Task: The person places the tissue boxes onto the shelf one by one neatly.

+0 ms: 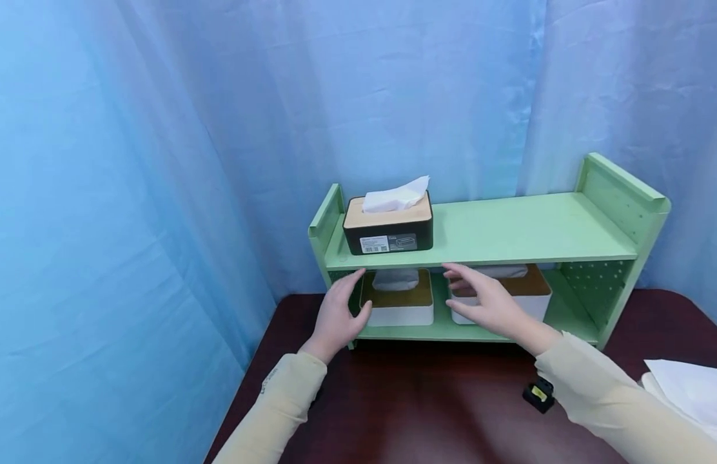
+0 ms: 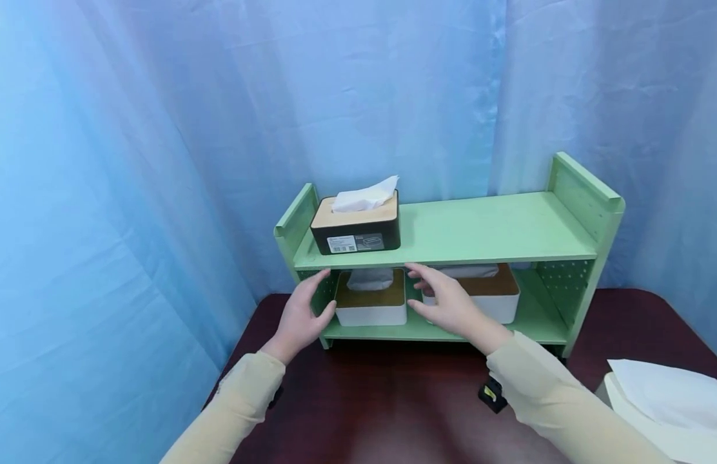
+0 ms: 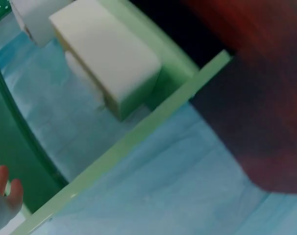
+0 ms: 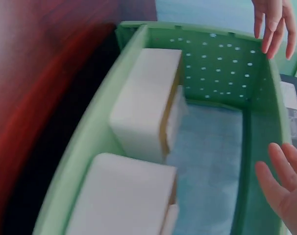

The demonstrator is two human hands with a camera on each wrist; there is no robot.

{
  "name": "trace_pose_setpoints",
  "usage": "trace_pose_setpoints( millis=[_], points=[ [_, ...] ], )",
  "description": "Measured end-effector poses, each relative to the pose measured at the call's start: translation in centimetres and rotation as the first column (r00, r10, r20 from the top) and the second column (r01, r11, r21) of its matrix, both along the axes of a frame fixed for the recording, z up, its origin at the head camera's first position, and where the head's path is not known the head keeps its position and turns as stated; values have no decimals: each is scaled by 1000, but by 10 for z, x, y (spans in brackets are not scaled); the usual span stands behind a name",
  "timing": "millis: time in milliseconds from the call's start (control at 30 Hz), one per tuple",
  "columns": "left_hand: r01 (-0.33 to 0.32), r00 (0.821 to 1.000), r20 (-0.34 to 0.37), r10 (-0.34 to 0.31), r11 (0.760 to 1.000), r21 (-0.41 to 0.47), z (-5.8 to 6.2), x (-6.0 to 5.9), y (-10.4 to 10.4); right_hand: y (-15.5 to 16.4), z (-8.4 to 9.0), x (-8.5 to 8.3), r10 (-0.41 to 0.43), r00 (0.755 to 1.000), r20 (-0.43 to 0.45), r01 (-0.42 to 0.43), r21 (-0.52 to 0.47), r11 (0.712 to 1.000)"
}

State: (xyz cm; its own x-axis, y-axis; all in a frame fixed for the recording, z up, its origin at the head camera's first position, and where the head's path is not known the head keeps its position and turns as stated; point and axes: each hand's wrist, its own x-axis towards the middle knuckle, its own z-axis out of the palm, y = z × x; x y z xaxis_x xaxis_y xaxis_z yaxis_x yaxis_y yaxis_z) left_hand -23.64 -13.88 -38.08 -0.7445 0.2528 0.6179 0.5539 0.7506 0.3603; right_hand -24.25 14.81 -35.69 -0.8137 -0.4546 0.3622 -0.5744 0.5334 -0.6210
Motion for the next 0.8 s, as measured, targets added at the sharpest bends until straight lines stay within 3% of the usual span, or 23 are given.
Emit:
trace_pose_setpoints(
  millis=[300, 633, 800],
  points=[
    [-2, 997, 74, -1, 999, 50, -35, 18, 12, 19, -43, 15, 13, 1000, -17, -12, 29, 999],
    [35, 982, 178, -59, 990, 136, -69, 45, 22, 44, -84, 40, -33, 987, 158, 41, -42, 998],
    [27, 963, 258, -77, 981, 193, -78, 56, 28, 63, -98, 51, -54, 989, 139, 64, -70, 995]
  ],
)
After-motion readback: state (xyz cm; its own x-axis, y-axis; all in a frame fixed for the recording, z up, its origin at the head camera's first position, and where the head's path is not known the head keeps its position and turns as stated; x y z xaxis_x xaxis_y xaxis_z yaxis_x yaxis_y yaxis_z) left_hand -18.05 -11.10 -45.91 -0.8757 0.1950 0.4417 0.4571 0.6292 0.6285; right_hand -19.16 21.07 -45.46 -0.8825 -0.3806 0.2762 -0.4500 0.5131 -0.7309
